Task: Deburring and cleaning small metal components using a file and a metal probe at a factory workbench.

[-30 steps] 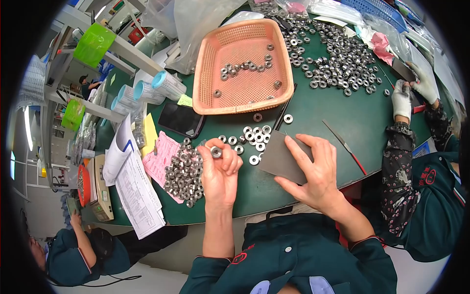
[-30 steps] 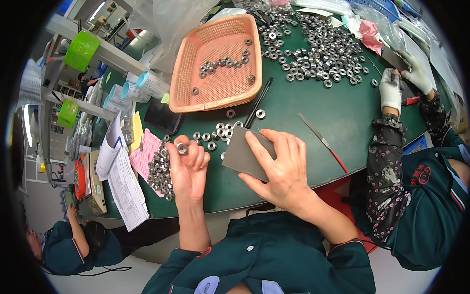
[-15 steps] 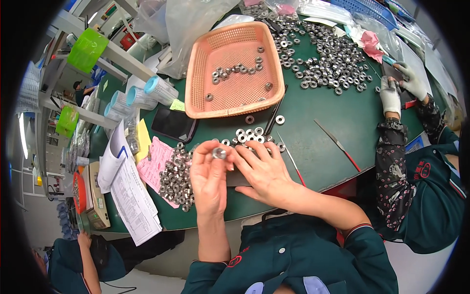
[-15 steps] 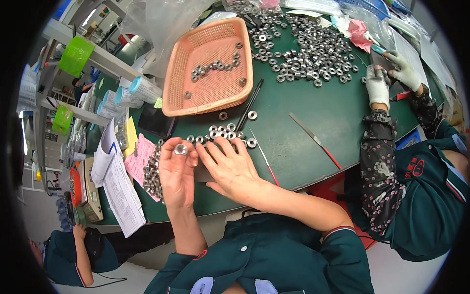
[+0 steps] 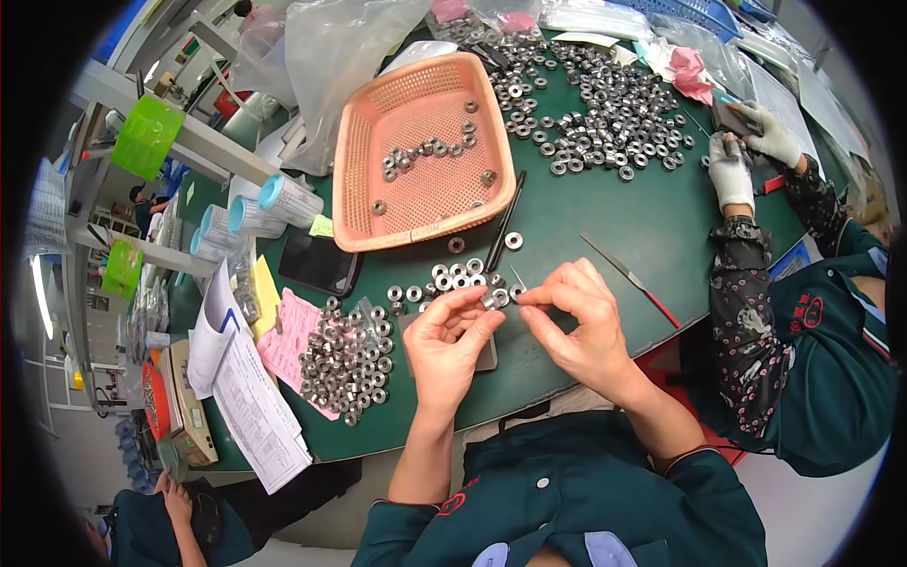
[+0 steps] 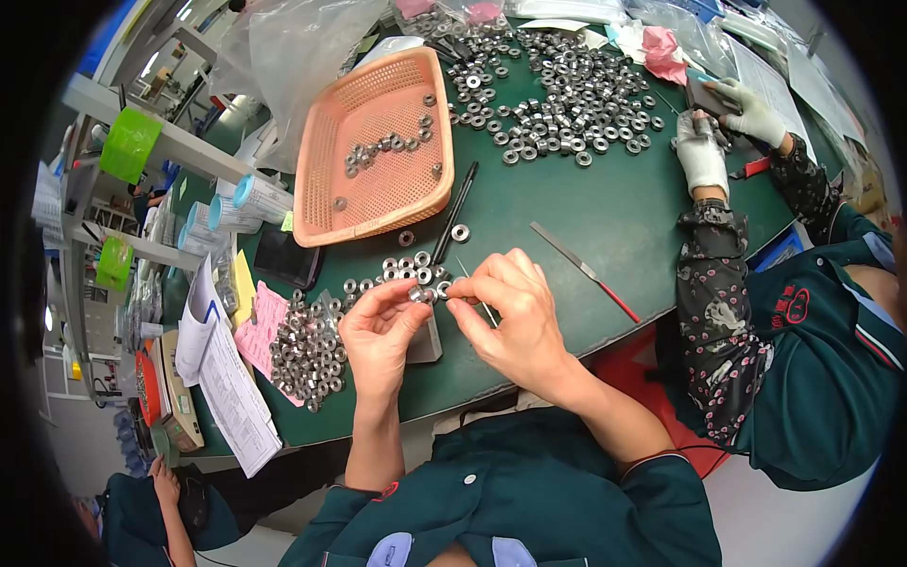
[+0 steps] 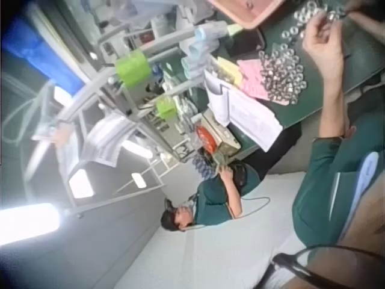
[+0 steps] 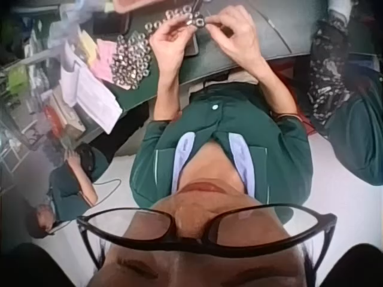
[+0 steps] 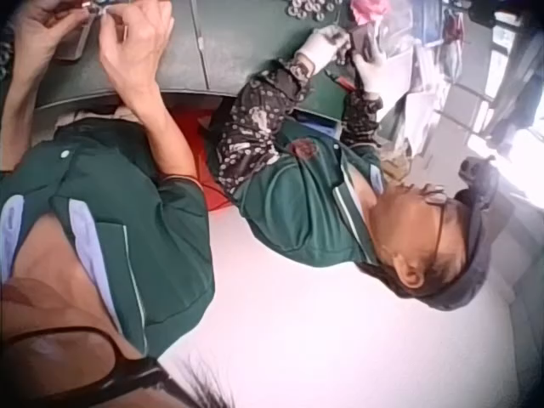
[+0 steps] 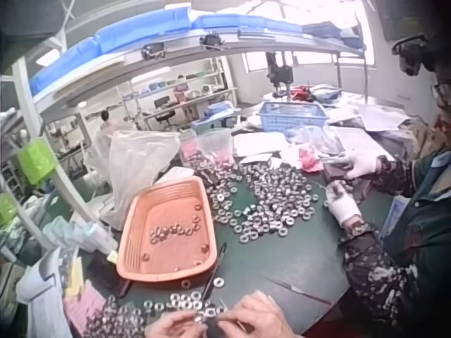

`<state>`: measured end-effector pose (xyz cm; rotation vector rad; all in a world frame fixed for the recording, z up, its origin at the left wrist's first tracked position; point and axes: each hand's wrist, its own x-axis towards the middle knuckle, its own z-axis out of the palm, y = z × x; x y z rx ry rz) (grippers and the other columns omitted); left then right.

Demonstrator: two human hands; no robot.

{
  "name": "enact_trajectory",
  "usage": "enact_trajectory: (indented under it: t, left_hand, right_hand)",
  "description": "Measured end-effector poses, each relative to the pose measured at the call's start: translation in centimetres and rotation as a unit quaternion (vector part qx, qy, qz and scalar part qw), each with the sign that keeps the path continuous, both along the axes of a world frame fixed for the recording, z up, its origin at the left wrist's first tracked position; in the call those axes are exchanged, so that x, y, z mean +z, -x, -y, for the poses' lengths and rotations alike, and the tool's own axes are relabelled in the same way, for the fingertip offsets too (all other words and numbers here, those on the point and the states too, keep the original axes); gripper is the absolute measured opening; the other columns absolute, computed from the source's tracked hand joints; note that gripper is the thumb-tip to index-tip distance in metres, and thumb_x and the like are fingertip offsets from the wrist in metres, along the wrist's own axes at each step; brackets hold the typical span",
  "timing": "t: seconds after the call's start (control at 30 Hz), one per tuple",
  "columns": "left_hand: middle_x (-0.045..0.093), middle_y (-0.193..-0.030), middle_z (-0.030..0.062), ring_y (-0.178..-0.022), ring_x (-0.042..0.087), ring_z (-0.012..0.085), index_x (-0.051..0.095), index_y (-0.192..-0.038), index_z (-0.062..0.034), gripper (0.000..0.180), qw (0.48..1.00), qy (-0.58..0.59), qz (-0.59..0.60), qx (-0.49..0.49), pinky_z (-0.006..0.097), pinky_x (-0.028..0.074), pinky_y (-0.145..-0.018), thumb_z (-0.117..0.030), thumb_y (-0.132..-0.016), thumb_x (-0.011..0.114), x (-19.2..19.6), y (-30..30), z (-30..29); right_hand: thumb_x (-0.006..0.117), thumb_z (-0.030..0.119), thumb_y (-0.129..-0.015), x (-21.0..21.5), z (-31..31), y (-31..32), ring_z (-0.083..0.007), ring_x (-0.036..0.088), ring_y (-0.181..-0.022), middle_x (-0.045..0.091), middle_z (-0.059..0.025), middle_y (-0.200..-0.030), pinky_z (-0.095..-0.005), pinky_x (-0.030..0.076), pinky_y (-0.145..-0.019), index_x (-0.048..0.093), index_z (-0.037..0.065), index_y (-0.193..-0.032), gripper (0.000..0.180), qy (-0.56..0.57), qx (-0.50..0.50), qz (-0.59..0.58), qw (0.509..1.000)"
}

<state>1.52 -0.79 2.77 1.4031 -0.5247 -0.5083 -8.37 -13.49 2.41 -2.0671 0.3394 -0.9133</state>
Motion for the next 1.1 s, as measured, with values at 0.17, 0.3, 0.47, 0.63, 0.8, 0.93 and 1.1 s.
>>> enact_trajectory:
  t: [0.17,0.3,0.47,0.63,0.8,0.93,1.1]
  left_hand:
    - [0.061,-0.084,0.0063,-0.075,0.06,0.0095,0.058,-0.101,0.0044,0.028,1.0,-0.012,0.0,0.0,0.02,0.049,-0.07,0.006,-0.074,0.066,-0.1,0.0,0.1]
    - [0.061,-0.084,0.0065,-0.074,0.06,0.0099,0.058,-0.101,0.0045,0.027,1.0,-0.018,0.001,0.004,0.021,0.05,-0.069,0.005,-0.074,0.066,-0.4,0.0,0.0]
    - [0.062,-0.083,0.007,-0.073,0.06,0.0103,0.058,-0.1,0.0047,0.026,1.0,-0.019,0.001,-0.001,0.021,0.05,-0.068,0.004,-0.075,0.066,-0.7,0.0,-0.1]
    - [0.062,-0.081,0.0078,-0.07,0.061,0.0107,0.058,-0.099,0.005,0.024,1.0,-0.004,-0.009,-0.003,0.021,0.051,-0.065,0.003,-0.076,0.065,-0.7,0.2,0.0]
    - [0.063,-0.082,0.009,-0.068,0.061,0.0121,0.058,-0.099,0.0052,0.021,0.999,0.016,-0.03,-0.018,0.021,0.051,-0.062,0.003,-0.078,0.062,-0.4,0.6,0.2]
    - [0.062,-0.083,0.0095,-0.069,0.061,0.0128,0.058,-0.098,0.0061,0.021,0.998,0.016,-0.032,-0.046,0.022,0.051,-0.063,0.004,-0.078,0.062,-0.6,1.0,0.3]
    - [0.062,-0.082,0.008,-0.071,0.061,0.0117,0.059,-0.099,0.0052,0.022,0.994,0.002,-0.038,-0.104,0.022,0.051,-0.065,0.004,-0.077,0.063,-0.6,1.7,1.1]
  right_hand:
    - [0.067,0.006,-0.067,-0.3,0.2,-0.1,-0.0198,0.047,-0.069,0.052,-0.0022,-0.068,-0.0315,0.035,-0.063,0.063,0.006,-0.075,0.008,-0.034,0.014,0.003,0.999]
    - [0.067,0.006,-0.068,-0.3,0.0,-0.2,-0.0199,0.047,-0.069,0.052,-0.0022,-0.068,-0.0317,0.035,-0.063,0.063,0.006,-0.074,0.008,-0.031,0.019,0.014,0.999]
    - [0.063,0.002,-0.067,-0.9,-0.3,-0.4,-0.0197,0.046,-0.069,0.051,-0.0023,-0.07,-0.0319,0.034,-0.062,0.065,0.006,-0.082,0.016,-0.001,0.011,0.042,0.999]
    - [0.062,0.0,-0.063,-0.8,-0.5,-0.2,-0.0196,0.046,-0.071,0.05,-0.0016,-0.074,-0.0324,0.033,-0.062,0.064,0.008,-0.094,0.033,0.113,0.012,0.049,0.992]
    - [0.06,0.0,-0.056,-0.4,-0.4,0.4,-0.0196,0.046,-0.069,0.051,-0.0006,-0.074,-0.0319,0.033,-0.06,0.065,0.01,-0.097,0.042,0.194,-0.001,0.046,0.98]
    - [0.06,0.001,-0.056,-0.8,-0.2,1.5,-0.0198,0.047,-0.071,0.051,-0.0003,-0.075,-0.0326,0.035,-0.063,0.064,0.011,-0.098,0.043,0.177,-0.001,0.041,0.983]
    - [0.063,0.01,-0.059,-0.3,1.2,4.3,-0.021,0.049,-0.077,0.051,-0.0031,-0.081,-0.0343,0.036,-0.069,0.062,0.008,-0.094,0.035,0.279,-0.029,-0.016,0.96]
